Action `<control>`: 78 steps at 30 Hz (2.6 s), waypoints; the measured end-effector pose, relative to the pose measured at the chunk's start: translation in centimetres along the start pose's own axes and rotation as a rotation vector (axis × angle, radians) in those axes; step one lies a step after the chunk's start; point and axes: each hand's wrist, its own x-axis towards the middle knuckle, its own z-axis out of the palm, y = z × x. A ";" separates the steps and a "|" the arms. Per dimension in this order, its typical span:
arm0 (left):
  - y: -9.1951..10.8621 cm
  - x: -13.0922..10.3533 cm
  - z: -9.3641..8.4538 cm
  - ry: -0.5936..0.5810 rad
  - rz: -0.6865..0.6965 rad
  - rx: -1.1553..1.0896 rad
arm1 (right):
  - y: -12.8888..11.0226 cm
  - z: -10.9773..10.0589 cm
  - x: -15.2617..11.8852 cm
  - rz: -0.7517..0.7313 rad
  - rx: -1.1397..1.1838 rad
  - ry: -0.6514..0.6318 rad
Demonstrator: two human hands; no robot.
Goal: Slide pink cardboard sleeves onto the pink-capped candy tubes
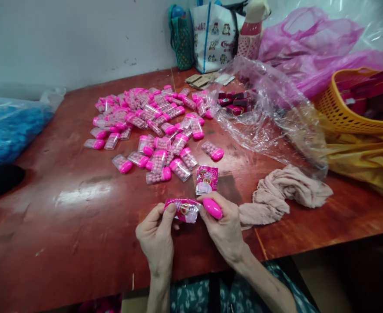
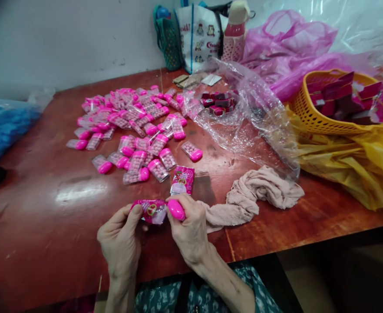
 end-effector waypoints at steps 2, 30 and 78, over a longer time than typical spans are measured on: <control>0.1 0.2 -0.2 -0.055 -0.022 0.052 | 0.2 -0.1 0.0 -0.121 -0.080 0.000; -0.7 0.4 -0.7 -0.102 0.115 0.204 | 1.2 0.1 -0.4 -0.185 -0.096 0.062; -0.3 1.2 -1.2 -0.093 -0.133 -0.401 | -0.3 0.1 -0.7 -0.005 0.022 -0.242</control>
